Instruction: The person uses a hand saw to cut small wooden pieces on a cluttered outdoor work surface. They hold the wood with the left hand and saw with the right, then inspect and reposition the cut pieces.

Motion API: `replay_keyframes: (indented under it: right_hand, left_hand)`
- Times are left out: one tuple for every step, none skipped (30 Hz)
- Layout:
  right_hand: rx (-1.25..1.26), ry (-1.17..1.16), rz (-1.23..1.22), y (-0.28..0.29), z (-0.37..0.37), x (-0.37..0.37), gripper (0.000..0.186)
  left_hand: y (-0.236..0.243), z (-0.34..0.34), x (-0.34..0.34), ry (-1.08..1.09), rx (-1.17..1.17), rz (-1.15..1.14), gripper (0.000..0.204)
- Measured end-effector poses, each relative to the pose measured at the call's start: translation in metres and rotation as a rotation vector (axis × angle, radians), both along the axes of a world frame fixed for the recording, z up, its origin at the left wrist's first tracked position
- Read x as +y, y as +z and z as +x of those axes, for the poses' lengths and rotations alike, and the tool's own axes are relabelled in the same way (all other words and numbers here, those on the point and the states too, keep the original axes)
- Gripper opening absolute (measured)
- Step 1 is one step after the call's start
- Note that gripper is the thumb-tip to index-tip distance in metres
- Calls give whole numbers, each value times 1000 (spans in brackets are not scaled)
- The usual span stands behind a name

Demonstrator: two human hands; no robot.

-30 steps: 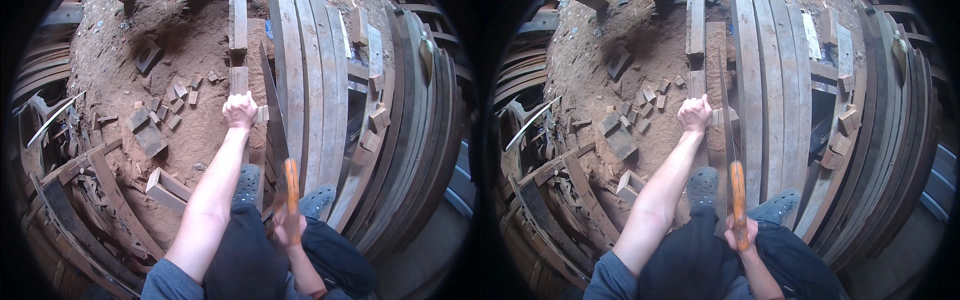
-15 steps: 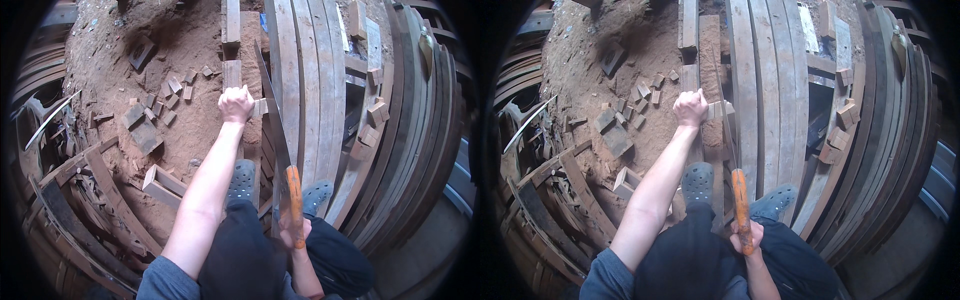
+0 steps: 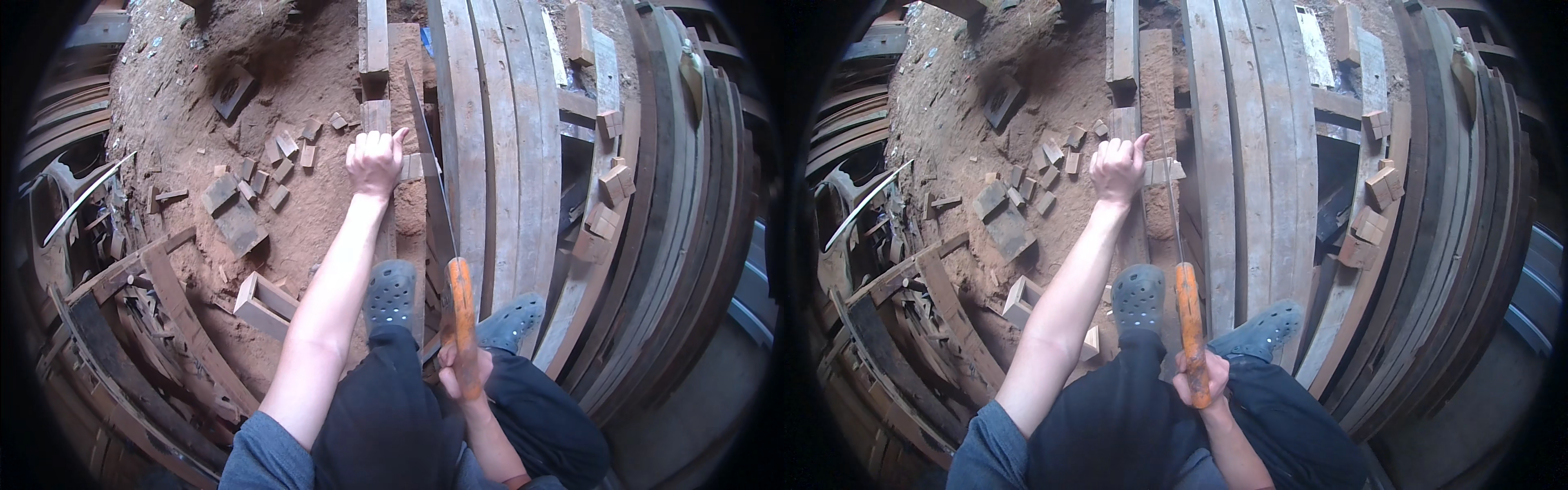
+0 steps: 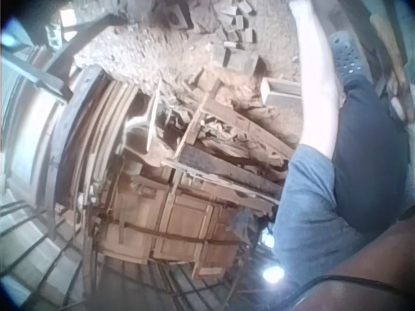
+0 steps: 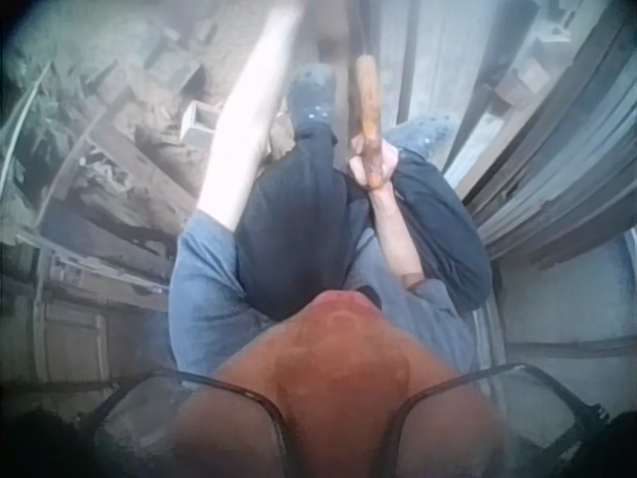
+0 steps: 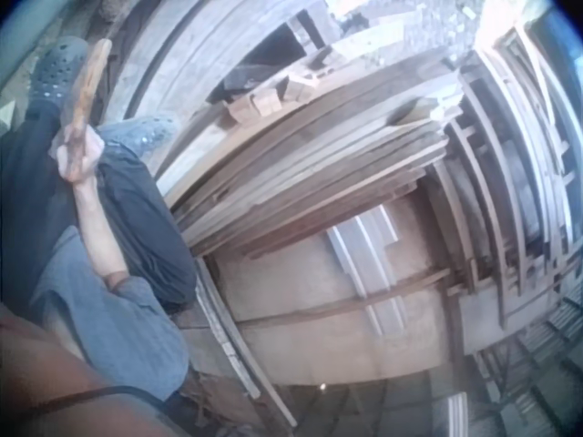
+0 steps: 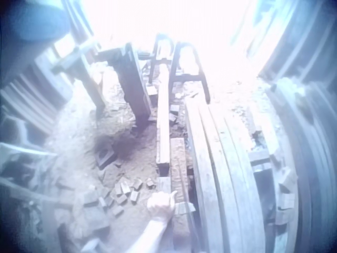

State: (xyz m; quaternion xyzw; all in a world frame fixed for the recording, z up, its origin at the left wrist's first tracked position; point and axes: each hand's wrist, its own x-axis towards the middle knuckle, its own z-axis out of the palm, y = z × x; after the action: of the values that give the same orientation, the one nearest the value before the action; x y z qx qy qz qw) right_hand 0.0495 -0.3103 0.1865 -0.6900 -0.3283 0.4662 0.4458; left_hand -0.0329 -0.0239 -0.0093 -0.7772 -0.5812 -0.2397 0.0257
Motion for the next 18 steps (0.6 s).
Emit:
replay_keyframes:
  right_hand:
    - [-7,8,19,0,-1,-1,13]
    - [-5,12,22,0,-1,-1,13]
    - [9,2,46,-1,-2,-1,12]
    - [17,-7,16,-1,-3,-1,13]
    - [38,-30,3,-3,-4,-1,13]
    - [59,-43,8,-3,-4,-2,13]
    - [49,-50,-9,-4,-5,-2,13]
    - [38,-49,-4,-4,-5,-2,13]
    - [26,-48,0,-5,-5,-2,13]
    - [29,-46,0,-5,-5,-2,13]
    - [32,-45,2,-6,-5,-2,13]
    - [34,-53,-31,-6,-5,-2,13]
    - [37,-43,-4,-7,-4,-3,13]
    - [42,-42,-10,-7,-4,-3,13]
    - [40,-37,17,-8,-4,-3,13]
    - [6,-9,6,-8,-4,-4,13]
    - [-34,21,30,-8,-5,-5,13]
    - [-62,37,60,-9,-5,-5,13]
  left_hand:
    - [1,-2,0,-20,-6,-10,40]
    - [1,-4,0,-43,-9,-20,40]
    - [2,-6,-1,-58,-24,-48,40]
    - [3,-6,-3,-51,6,-46,40]
    - [3,-4,-5,-28,32,-48,40]
    - [4,-1,-7,-11,60,-57,40]
    - [4,2,-9,82,45,-113,40]
    - [4,6,-10,120,51,-127,40]
    - [5,9,-10,152,54,-153,40]
    - [5,11,-10,184,49,-165,41]
    - [5,12,-10,184,42,-154,42]
    - [6,12,-9,146,33,-150,42]
    - [6,11,-9,113,20,-145,42]
    - [7,9,-9,78,7,-165,41]
    - [7,6,-9,27,-14,-107,40]
    - [7,4,-8,-21,-38,-88,40]
    - [7,1,-9,-69,-61,-70,40]
    - [6,-1,-9,-119,-83,-53,40]
